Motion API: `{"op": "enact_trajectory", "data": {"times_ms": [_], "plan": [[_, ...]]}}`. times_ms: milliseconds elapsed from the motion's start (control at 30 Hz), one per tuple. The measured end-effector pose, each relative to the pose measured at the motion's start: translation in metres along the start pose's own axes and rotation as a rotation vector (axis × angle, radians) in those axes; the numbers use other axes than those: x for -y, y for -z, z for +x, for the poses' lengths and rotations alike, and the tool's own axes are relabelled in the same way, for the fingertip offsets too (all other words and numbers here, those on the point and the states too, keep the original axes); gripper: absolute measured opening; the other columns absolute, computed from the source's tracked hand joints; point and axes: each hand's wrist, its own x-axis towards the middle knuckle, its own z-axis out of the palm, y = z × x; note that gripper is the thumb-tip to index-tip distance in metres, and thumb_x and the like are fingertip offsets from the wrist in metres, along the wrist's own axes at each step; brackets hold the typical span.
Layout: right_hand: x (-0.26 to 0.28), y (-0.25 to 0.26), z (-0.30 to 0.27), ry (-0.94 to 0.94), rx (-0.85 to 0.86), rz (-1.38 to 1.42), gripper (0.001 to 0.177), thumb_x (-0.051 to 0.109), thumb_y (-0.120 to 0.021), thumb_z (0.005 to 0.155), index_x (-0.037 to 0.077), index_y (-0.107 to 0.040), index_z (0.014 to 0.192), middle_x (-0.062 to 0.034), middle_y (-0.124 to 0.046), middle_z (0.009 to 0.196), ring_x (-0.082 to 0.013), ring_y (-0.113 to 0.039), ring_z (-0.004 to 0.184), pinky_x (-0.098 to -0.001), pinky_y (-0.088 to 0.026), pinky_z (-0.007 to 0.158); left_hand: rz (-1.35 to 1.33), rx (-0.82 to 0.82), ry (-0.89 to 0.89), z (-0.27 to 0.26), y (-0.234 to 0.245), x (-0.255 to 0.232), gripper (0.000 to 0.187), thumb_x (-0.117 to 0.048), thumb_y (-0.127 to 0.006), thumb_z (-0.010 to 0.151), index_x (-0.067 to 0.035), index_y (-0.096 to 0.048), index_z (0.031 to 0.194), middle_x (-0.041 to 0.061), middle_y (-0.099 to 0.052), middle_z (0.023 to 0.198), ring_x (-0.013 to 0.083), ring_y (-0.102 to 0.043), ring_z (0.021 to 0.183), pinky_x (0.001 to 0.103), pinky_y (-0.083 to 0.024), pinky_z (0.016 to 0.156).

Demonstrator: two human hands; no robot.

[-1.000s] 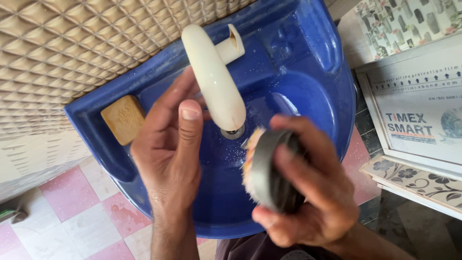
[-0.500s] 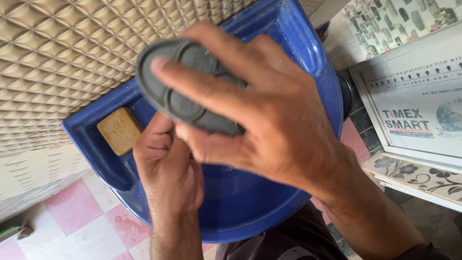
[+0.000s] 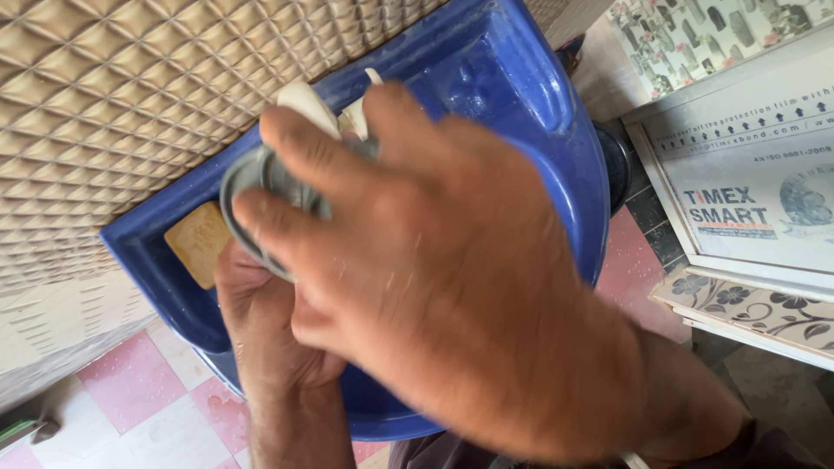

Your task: The person scrubs a blue plastic sink using a small brush and a bar of soap. They repeatedly scrub the basin, drain, and faucet area, rinse the brush under running water, and continue cleaning the sink surfaces throughout the clip.

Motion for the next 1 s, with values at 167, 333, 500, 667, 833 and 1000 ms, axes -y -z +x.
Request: {"op": "enact_trajectory", "data": {"times_ms": [167,333,500,667,833,1000], "plan": [[-0.014,-0.01,0.016,-0.011,-0.031,0.061,0.067,0.046,-0.095,0.073,0.01,-0.072,0.125,-0.0152,-0.069,0.127,-0.0317,-0.066,0.096,-0.0391,-0.056,0.069,-0.052,0.047,-0.032,0.005,-0.002,-0.005,0.039,0.015,-0.057,0.098,0.014,-0.057,0.137,0.021,-0.068,0.129,0.0244,-0.07,0.115,0.035,-0.057,0.103],[-0.037,0.0,0.013,-0.074,0.123,0.321,0.061,0.035,-0.091,0.074,0.015,-0.069,0.127,-0.0054,-0.072,0.119,-0.0307,-0.065,0.094,-0.0439,-0.052,0.075,0.37,-0.086,-0.127,0.0,-0.017,-0.01,0.037,0.006,-0.057,0.108,0.012,-0.055,0.144,0.019,-0.067,0.133,0.0226,-0.067,0.121,0.035,-0.054,0.111],[-0.068,-0.025,-0.007,0.03,0.037,0.669,0.054,0.035,-0.078,0.099,0.011,-0.058,0.142,-0.0062,-0.067,0.137,-0.0192,-0.071,0.119,-0.0296,-0.058,0.101,0.68,0.032,-0.23,-0.003,-0.03,-0.013,0.047,-0.006,-0.052,0.111,0.005,-0.042,0.156,0.017,-0.057,0.154,0.0242,-0.057,0.143,0.035,-0.05,0.122],[-0.093,-0.068,-0.016,-0.12,-0.04,1.107,0.048,0.032,-0.062,0.111,0.006,-0.052,0.15,-0.0107,-0.066,0.142,-0.0204,-0.068,0.127,-0.0301,-0.06,0.11,0.889,0.235,-0.277,0.009,-0.032,-0.014,0.055,-0.014,-0.044,0.121,0.006,-0.015,0.163,0.022,-0.017,0.174,0.0279,-0.022,0.163,0.04,-0.027,0.138],[-0.08,-0.066,-0.036,-0.133,-0.083,1.121,0.047,0.034,-0.065,0.113,0.008,-0.052,0.151,-0.0123,-0.064,0.142,-0.0211,-0.067,0.127,-0.0319,-0.061,0.107,0.881,0.259,-0.216,0.017,-0.026,-0.014,0.06,-0.025,-0.035,0.12,0.006,-0.011,0.165,0.023,-0.016,0.177,0.032,-0.02,0.166,0.042,-0.027,0.138],[-0.086,-0.092,-0.017,-0.289,-0.119,1.304,0.055,0.033,-0.065,0.109,0.006,-0.049,0.154,-0.015,-0.062,0.147,-0.0241,-0.067,0.134,-0.037,-0.062,0.112,0.904,0.272,-0.263,0.017,-0.021,-0.009,0.06,-0.028,-0.035,0.123,0.007,-0.01,0.164,0.023,-0.014,0.176,0.0316,-0.017,0.166,0.041,-0.024,0.139]]}}
